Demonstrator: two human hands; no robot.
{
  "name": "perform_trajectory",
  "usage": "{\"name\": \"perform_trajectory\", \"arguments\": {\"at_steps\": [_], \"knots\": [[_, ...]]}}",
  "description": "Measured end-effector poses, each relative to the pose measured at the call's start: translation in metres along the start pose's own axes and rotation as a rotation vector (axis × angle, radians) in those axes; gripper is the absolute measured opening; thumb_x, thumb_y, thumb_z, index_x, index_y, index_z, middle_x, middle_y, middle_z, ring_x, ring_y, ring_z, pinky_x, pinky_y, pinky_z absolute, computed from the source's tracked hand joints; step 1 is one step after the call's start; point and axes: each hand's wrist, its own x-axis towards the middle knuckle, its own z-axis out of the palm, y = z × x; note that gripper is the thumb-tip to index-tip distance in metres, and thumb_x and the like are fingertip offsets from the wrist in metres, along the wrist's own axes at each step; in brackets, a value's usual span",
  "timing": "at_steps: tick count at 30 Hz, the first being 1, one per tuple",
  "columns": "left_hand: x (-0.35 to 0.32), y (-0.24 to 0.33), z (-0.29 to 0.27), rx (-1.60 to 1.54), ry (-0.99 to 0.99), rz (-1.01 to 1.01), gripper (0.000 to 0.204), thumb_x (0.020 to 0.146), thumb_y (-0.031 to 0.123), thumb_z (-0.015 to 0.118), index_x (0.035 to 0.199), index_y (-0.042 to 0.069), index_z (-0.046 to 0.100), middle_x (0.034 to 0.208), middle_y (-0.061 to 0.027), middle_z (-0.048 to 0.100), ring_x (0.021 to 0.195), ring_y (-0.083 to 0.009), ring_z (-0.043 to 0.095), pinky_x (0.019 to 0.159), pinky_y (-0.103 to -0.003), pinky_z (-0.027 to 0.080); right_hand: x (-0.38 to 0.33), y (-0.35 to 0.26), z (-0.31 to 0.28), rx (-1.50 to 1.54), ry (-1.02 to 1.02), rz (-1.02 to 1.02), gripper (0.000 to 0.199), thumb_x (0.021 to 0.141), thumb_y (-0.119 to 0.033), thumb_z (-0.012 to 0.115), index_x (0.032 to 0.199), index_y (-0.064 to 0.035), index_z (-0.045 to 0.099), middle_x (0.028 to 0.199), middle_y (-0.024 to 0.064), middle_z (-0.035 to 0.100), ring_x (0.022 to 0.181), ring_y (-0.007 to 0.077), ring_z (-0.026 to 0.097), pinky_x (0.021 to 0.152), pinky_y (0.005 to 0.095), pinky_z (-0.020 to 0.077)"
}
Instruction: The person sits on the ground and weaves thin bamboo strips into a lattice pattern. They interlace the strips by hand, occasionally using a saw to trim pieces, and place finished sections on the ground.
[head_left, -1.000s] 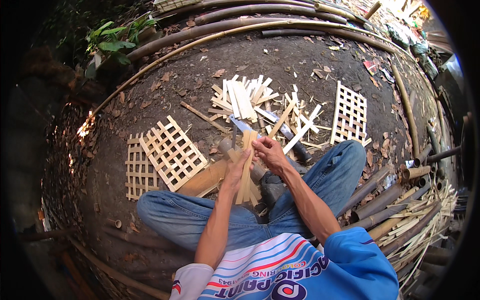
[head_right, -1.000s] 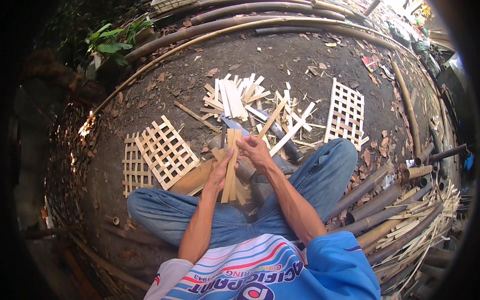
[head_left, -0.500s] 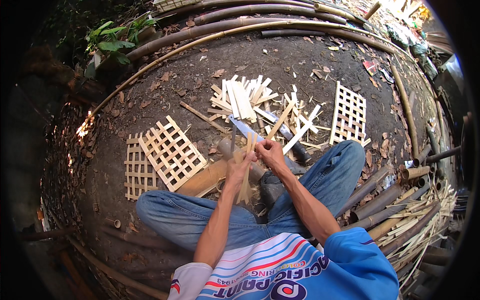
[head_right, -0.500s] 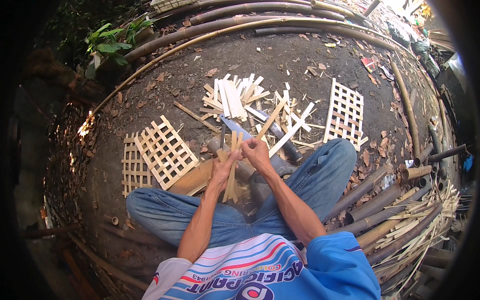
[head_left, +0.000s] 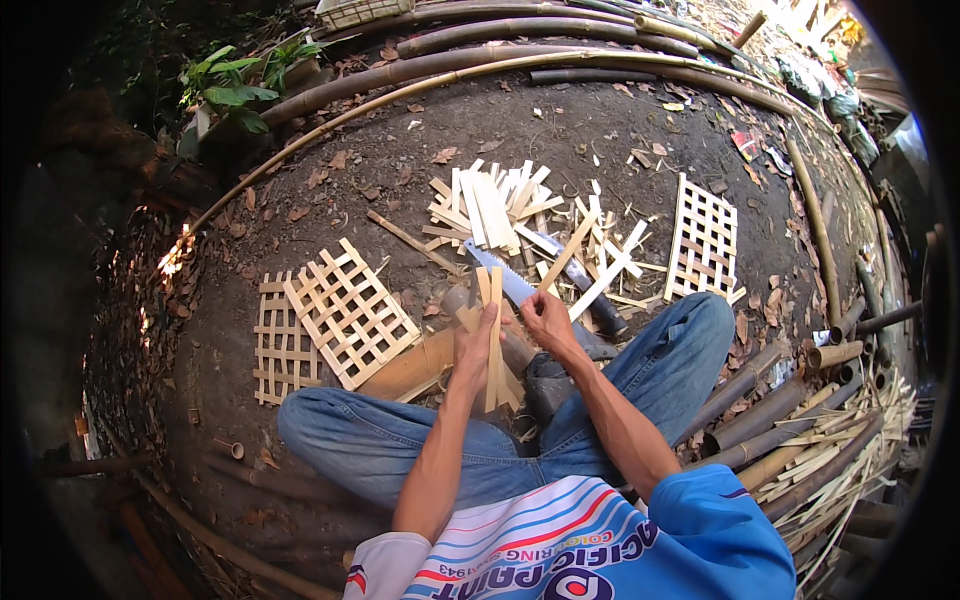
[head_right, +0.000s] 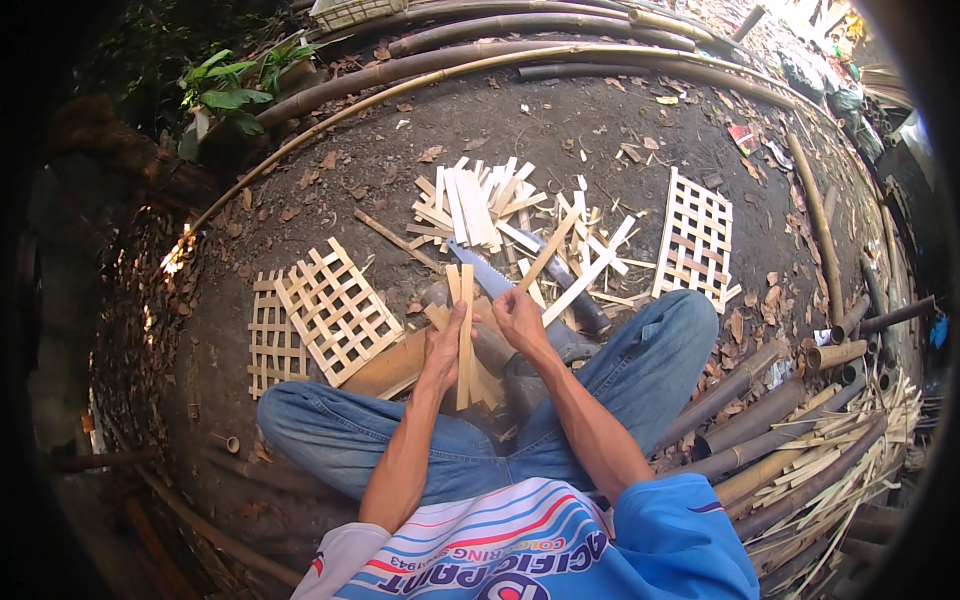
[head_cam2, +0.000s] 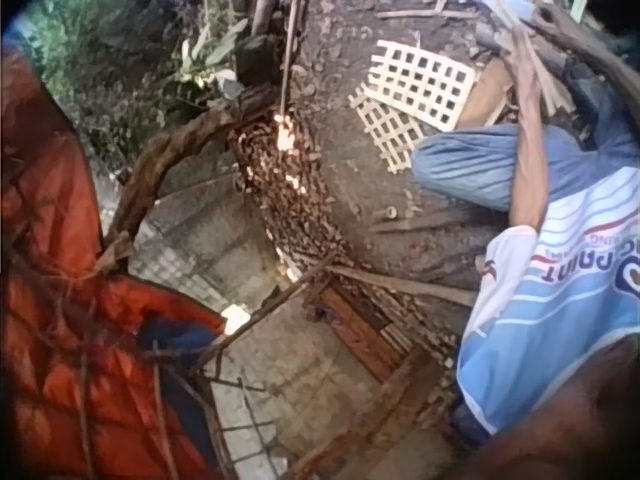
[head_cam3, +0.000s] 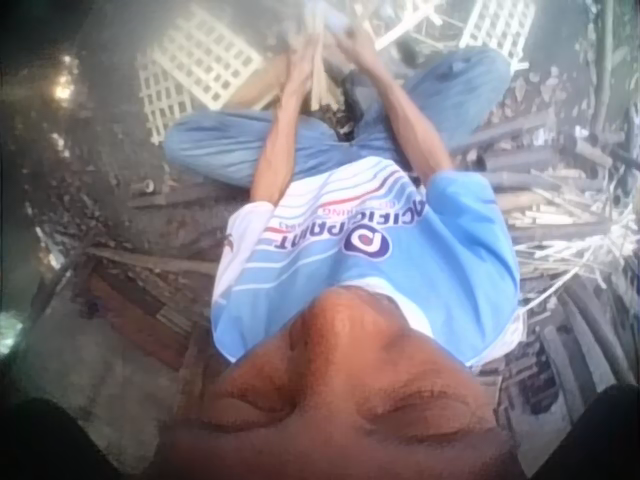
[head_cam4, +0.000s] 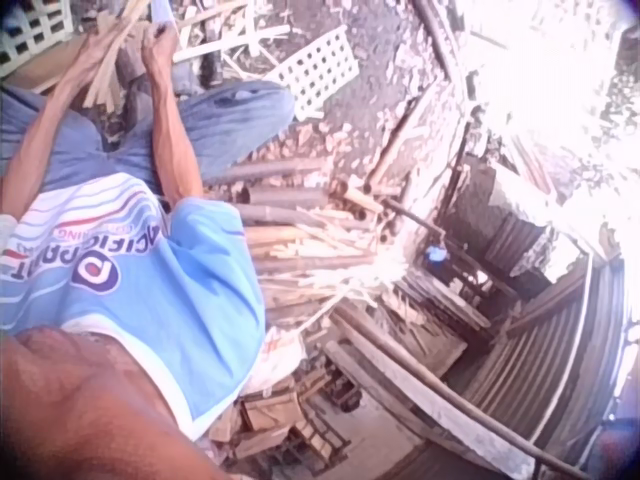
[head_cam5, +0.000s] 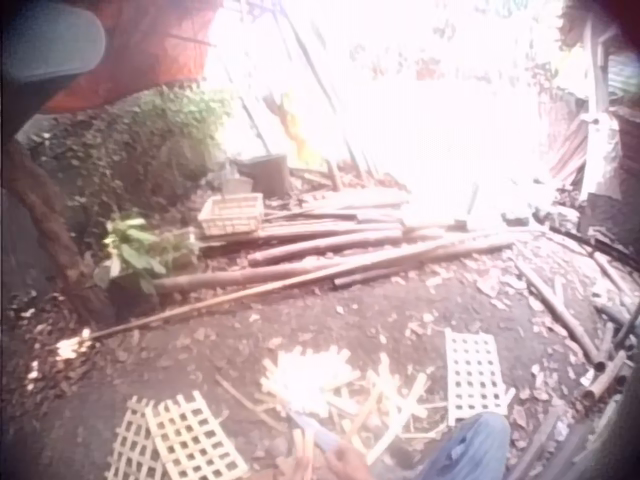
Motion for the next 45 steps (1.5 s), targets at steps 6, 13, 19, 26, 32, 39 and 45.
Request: {"name": "perform_trajectory", "arguments": {"at_steps": [6,13,19,26,32,39,45], "knots": [[-0.001,-0.007,0.003,0.041,-0.056,0.177,0.044,0.090,0.026,0.071,0.122,-0.003,0.062,0.097,-0.0037,0.068,0.080,-0.0083,0.060,0.070,-0.024,0.049,-0.002,-0.001,0.000,-0.101,0.073,-0.070,0.025,0.089,-0.022,0.060,0.082,0.0013,0.059,0.066,0.0080,0.059,0.060,0.0142,0.054,0.057,0.0330,0.0449],[0.003,-0.009,-0.004,0.038,0.103,0.117,0.037,0.086,0.018,0.074,0.114,-0.005,0.064,0.102,-0.0083,0.068,0.088,-0.0139,0.064,0.077,-0.028,0.051,-0.004,0.004,0.001,-0.156,0.048,-0.095,0.023,0.090,-0.019,0.057,0.089,0.0039,0.058,0.068,0.0160,0.060,0.062,0.0235,0.059,0.060,0.0384,0.0467],[0.011,-0.014,-0.010,0.011,0.165,0.143,0.036,0.085,0.017,0.075,0.113,-0.004,0.065,0.101,-0.0084,0.068,0.087,-0.0153,0.064,0.076,-0.029,0.052,0.007,0.009,-0.008,-0.338,0.309,-0.135,0.019,0.090,-0.013,0.056,0.089,0.0055,0.058,0.079,0.0239,0.062,0.072,0.0345,0.062,0.067,0.0434,0.0475],[0.002,-0.011,-0.001,0.085,0.006,0.098,0.035,0.084,0.017,0.076,0.112,-0.001,0.067,0.101,-0.0068,0.069,0.086,-0.0131,0.064,0.070,-0.028,0.053,0.013,-0.013,-0.016,0.125,0.267,-0.226,0.030,0.089,-0.020,0.067,0.111,0.0008,0.063,0.088,0.0161,0.064,0.078,0.0189,0.062,0.070,0.0323,0.0507],[-0.002,-0.007,0.005,0.283,-0.047,0.085,0.037,0.085,0.018,0.076,0.114,-0.002,0.067,0.096,-0.0068,0.070,0.078,-0.0121,0.065,0.067,-0.027,0.052,0.012,-0.002,-0.010,0.232,0.042,-0.040,0.029,0.084,-0.028,0.078,0.075,-0.0044,0.062,0.063,-0.0016,0.055,0.056,0.0062,0.049,0.049,0.0215,0.0367],[0.001,-0.007,0.004,0.029,-0.153,0.145,0.037,0.086,0.018,0.074,0.117,-0.001,0.066,0.098,-0.0068,0.070,0.083,-0.0136,0.065,0.070,-0.027,0.052,0.007,-0.010,-0.009,0.569,-0.068,0.096,0.029,0.095,-0.024,0.064,0.087,0.0035,0.067,0.073,0.0043,0.062,0.057,0.0092,0.055,0.052,0.0236,0.0453],[-0.001,-0.005,0.000,-0.049,-0.082,0.020,0.036,0.086,0.014,0.074,0.116,-0.003,0.064,0.102,-0.0067,0.068,0.083,-0.0142,0.066,0.070,-0.029,0.054,0.005,-0.021,-0.010,0.107,0.275,-0.383,0.018,0.093,-0.018,0.063,0.101,-0.0028,0.070,0.082,0.0091,0.065,0.074,0.0189,0.063,0.066,0.0323,0.0513]]}}
